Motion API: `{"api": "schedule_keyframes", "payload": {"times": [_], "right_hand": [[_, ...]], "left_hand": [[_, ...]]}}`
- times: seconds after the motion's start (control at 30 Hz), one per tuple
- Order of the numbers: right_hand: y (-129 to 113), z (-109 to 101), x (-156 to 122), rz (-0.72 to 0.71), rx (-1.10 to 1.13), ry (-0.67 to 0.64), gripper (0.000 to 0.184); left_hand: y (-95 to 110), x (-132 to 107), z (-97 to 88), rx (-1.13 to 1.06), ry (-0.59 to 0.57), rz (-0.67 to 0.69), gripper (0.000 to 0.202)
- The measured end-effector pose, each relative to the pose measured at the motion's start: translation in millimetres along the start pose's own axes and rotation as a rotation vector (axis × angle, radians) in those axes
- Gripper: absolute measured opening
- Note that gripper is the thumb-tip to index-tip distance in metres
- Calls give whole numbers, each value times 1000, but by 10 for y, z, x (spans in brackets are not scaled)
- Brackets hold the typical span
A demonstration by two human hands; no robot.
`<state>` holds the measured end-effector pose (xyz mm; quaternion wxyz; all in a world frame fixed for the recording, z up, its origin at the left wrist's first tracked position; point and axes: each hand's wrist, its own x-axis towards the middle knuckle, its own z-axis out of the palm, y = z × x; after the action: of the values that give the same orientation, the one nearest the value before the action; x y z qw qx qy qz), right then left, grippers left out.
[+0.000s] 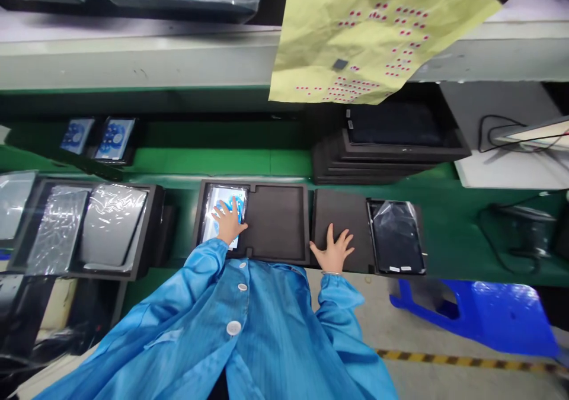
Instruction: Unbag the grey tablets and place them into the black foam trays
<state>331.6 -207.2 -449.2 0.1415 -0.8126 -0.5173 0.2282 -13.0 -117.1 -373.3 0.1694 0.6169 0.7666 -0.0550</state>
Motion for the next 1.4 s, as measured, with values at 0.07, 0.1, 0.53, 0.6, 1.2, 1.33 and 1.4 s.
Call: {"api": "schedule_keyframes", "payload": {"times": [0.07, 0.1, 0.53, 0.6, 1.2, 1.33, 1.4], "right_hand": [[101, -90, 55, 9, 31, -41, 102], [137, -137, 77, 17, 52, -57, 101], [-1550, -306, -142, -320, 663, -247, 69], [-1908, -390, -265, -398, 791, -372, 73], [-2157, -1677, -1015, -300, 1205, 68, 55], [-2154, -1700, -1046, -284, 1196, 68, 57], [-2150, -1706, -1065, -274, 1193, 61, 55]], "left_hand": [[-100, -21, -174, -38, -13, 50, 116], [-179, -34, -278, -66, -16, 78, 113], [-1045, -464, -1265, -654, 303, 19, 72], [-822, -694, -1335, -951, 349, 98, 74], [242, -1567, -2130, -1088, 273, 806, 45], [241, -1576, -2138, -1079, 282, 809, 42], [240, -1585, -2153, -1083, 281, 811, 42]]}}
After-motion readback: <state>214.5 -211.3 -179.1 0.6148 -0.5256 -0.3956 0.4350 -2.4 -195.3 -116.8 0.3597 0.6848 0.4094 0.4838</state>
